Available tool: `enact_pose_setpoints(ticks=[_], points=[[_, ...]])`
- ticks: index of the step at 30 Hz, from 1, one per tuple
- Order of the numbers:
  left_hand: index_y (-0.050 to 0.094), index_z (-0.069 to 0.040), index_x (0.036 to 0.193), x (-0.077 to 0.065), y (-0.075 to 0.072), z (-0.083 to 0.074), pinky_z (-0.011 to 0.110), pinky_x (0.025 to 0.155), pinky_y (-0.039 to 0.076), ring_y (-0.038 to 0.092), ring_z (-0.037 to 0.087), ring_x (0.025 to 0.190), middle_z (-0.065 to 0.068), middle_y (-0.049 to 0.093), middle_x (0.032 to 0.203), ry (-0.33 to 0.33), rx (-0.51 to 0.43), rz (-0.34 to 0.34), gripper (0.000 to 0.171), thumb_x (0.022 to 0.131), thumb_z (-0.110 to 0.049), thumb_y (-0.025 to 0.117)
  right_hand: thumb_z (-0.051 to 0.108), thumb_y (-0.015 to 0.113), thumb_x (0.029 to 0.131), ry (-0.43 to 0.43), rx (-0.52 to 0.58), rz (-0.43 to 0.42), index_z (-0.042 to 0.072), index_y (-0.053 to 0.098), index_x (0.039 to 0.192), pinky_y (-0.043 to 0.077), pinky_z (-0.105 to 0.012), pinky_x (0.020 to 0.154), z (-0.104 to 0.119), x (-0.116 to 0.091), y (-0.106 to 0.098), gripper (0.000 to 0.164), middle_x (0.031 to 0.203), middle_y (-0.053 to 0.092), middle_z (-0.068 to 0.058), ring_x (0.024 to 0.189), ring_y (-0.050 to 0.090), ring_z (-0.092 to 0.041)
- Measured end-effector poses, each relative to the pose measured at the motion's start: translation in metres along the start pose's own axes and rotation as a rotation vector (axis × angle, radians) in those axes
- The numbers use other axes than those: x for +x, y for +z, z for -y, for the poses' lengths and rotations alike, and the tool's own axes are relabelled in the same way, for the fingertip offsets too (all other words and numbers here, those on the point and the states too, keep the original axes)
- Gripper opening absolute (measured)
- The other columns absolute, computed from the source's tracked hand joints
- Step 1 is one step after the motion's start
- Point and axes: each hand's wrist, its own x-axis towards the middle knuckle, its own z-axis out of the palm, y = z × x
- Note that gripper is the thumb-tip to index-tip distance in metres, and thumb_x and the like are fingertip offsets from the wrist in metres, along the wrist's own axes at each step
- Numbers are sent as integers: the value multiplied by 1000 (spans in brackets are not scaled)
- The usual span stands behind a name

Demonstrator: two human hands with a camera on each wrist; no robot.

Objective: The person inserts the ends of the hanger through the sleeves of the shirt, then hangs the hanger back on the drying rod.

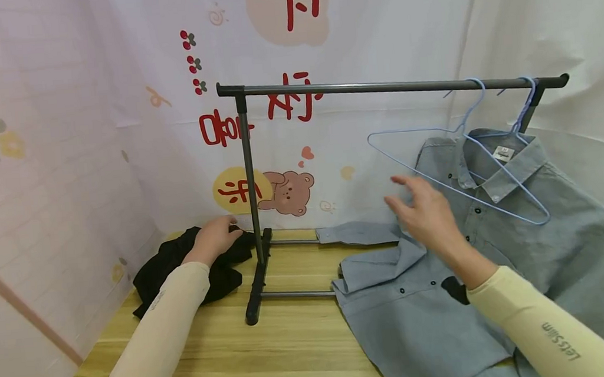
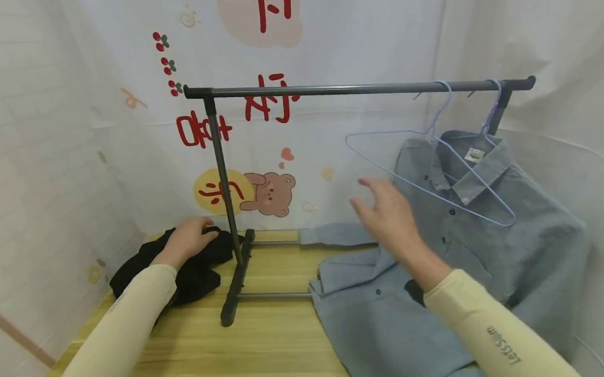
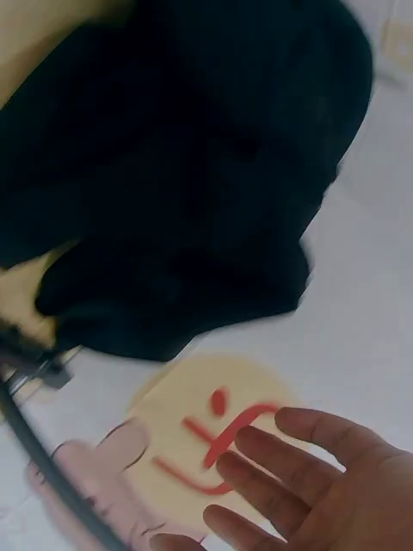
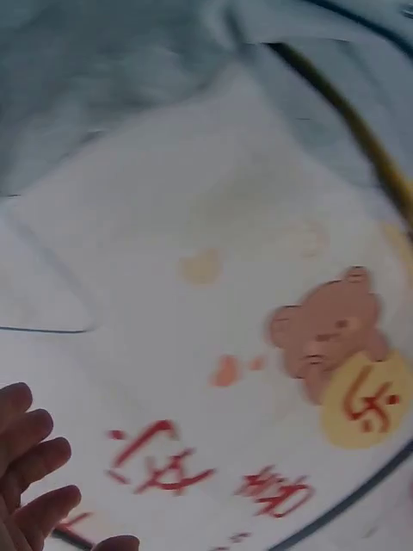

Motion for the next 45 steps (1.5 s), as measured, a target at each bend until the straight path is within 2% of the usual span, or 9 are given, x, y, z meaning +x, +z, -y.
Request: enact_pose_setpoints(ticks=[3,11,21,25,29,35,39,42,45], points=[[47,5,142,-8,-3,24,59,103,37,46,46,128,28,47,142,-39,8,11,55,101,-29,59,33,60,101,-12,26,124,5,51,142,46,-56,90,2,-10,48,51,141,52,-20,92,63,-35],[14,7,154,-30,3,82,78,101,17,18,63,134,44,12,150,-191,1,81,99,93,-56,60,47,63,96,16,107,395,12,46,148,43,-54,100,17,-33,162,65,145,50,-14,127,52,-35],[-6,-2,157,-36,43,103,86,93,9,0,68,134,46,-7,150,-276,-6,113,121,83,-63,69,52,63,94,11,172,555,10,44,150,39,-52,105,48,-53,259,73,145,49,-19,133,47,-36],[-3,-2,157,-38,59,103,86,92,12,1,69,133,45,-6,150,-317,-9,155,119,83,-54,74,53,65,92,29,164,594,11,43,150,41,-52,104,61,-63,278,75,144,50,-19,133,47,-35],[13,5,155,-41,65,103,81,93,25,17,69,131,47,10,147,-334,8,206,103,87,-41,75,52,65,92,17,172,600,11,43,151,42,-52,103,69,-69,282,74,143,51,-19,132,48,-35],[48,12,134,-41,66,106,62,86,47,53,54,109,40,47,129,-284,74,185,60,89,-18,74,49,64,94,33,213,605,9,43,150,39,-52,105,68,-72,279,72,145,49,-18,134,46,-35],[62,11,116,-42,71,110,50,75,52,62,41,89,34,61,111,-272,75,141,28,92,-4,63,47,63,96,51,255,594,7,44,149,41,-49,104,65,-72,279,70,144,51,-14,132,49,-32],[61,12,119,-50,71,114,49,76,50,61,43,92,36,59,115,-269,-18,99,30,92,0,55,44,63,96,84,338,598,5,44,149,43,-49,102,64,-72,280,68,143,53,-15,129,51,-33],[54,15,128,-64,71,116,55,87,47,56,49,105,39,52,127,-252,-212,39,40,91,1,55,45,62,97,140,430,607,6,44,149,45,-49,100,63,-72,281,68,142,53,-17,126,54,-32]])
